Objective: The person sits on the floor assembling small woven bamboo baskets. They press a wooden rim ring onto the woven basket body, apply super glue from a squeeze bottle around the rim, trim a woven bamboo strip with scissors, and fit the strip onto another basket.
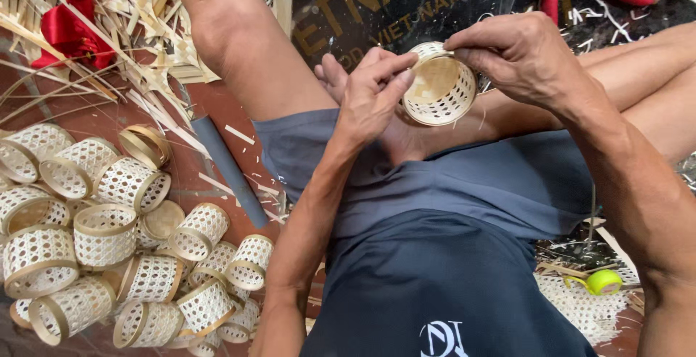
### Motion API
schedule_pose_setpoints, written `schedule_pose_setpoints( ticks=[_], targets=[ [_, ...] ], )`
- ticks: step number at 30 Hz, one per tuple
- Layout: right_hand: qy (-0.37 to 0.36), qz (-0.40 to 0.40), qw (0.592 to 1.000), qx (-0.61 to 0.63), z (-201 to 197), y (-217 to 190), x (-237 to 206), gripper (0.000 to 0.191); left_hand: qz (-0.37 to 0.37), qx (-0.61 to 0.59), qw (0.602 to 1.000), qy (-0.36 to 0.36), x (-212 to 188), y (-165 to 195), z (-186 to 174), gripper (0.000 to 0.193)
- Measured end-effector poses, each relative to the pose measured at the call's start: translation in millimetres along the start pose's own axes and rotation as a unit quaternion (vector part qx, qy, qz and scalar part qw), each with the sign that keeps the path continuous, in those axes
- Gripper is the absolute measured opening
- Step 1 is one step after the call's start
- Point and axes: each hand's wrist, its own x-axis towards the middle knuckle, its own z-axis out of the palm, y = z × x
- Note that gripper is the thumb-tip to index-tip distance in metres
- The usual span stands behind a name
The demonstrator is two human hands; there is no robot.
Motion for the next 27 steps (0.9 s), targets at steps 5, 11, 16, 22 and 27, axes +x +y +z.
schedule_pose_setpoints(
  ticks=[5,11,16,22,27],
  targets=[
    [0.016,0.008,0.999,-0.051,5.4,5.2,-1.6,0.019,-0.028,-0.081,0.996,-0.018,-2.0,-14.7,-2.8,0.029],
    [0.011,0.023,1.000,-0.011,9.6,8.2,-2.2,0.020,-0.036,-0.078,0.996,-0.032,0.8,-16.3,-6.5,0.028],
    [0.017,0.014,0.993,-0.112,14.2,-3.2,-6.8,0.016,-0.077,-0.091,0.992,-0.043,2.3,-9.9,-10.1,0.027],
    [0.073,0.005,0.989,-0.131,20.4,-20.1,-8.8,0.012,-0.015,0.002,1.000,-0.027,0.8,-5.5,-8.4,0.022],
    [0.054,0.029,0.991,-0.116,21.5,-14.2,1.7,0.022,0.000,-0.008,1.000,-0.019,2.6,-4.6,-2.2,0.019]
  ],
)
